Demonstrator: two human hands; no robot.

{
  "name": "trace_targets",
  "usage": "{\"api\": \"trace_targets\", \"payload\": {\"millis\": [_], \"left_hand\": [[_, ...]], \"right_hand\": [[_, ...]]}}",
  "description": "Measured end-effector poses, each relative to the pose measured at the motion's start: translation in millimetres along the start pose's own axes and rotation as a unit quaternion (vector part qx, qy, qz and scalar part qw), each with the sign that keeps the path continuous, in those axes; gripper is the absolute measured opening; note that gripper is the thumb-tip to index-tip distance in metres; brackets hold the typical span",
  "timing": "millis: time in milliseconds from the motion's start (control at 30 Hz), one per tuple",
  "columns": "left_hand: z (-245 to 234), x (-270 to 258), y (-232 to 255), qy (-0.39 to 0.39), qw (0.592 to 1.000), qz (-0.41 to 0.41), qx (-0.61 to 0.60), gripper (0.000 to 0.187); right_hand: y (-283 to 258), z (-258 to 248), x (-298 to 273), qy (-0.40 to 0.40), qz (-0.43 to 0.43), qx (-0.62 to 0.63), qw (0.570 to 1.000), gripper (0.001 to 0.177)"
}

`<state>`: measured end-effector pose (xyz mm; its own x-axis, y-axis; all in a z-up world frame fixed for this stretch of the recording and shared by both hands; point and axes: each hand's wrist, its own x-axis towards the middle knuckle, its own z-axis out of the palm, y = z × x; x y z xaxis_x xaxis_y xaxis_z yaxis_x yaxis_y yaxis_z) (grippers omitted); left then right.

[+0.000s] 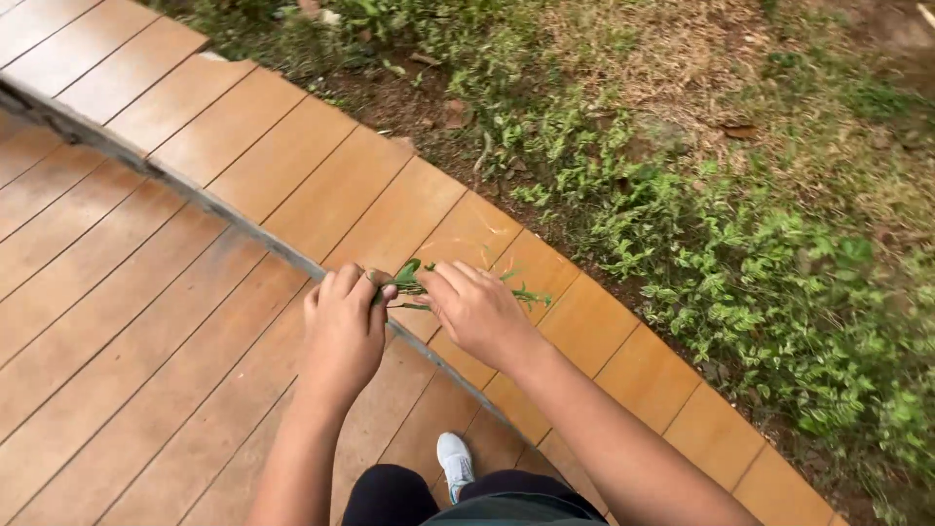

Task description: Manually pulling weeds and stray plants from the garden bed along a wooden bench.

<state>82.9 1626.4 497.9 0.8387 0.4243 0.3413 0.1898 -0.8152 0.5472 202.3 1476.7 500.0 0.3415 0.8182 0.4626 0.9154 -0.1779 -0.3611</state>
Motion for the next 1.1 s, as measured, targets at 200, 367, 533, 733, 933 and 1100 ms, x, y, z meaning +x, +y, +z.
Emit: {"api": "trace_targets", "payload": {"millis": [200, 367, 533, 733, 933, 1100], "left_hand": [[29, 60, -33, -0.066, 0.994, 0.001, -0.083, 0.014], [37, 114, -42, -0.099, 0.988, 0.033, -0.110, 0.017], [47, 161, -55, -0.150, 0.974, 0.075, -0.155, 0.019], [59, 180, -58, -0.230, 0.943, 0.139, -0.194, 0.022], [72, 165, -46, -0.315, 0.910, 0.217, -0.161, 0.034], [80, 152, -16, -0.421, 0.862, 0.182, -0.218, 0.033]], "right_hand": [[18, 14, 18, 0.078, 0.081, -0.070, 0.991, 0.021], [25, 19, 39, 0.133, 0.167, -0.141, 0.967, 0.022], [31, 24, 48, 0.163, 0.277, -0.198, 0.926, 0.018], [24, 37, 54, 0.202, 0.373, -0.201, 0.883, 0.015], [10, 44, 50, 0.248, 0.487, -0.207, 0.812, 0.015], [-2, 33, 61, 0.374, 0.593, -0.077, 0.709, 0.012]]}}
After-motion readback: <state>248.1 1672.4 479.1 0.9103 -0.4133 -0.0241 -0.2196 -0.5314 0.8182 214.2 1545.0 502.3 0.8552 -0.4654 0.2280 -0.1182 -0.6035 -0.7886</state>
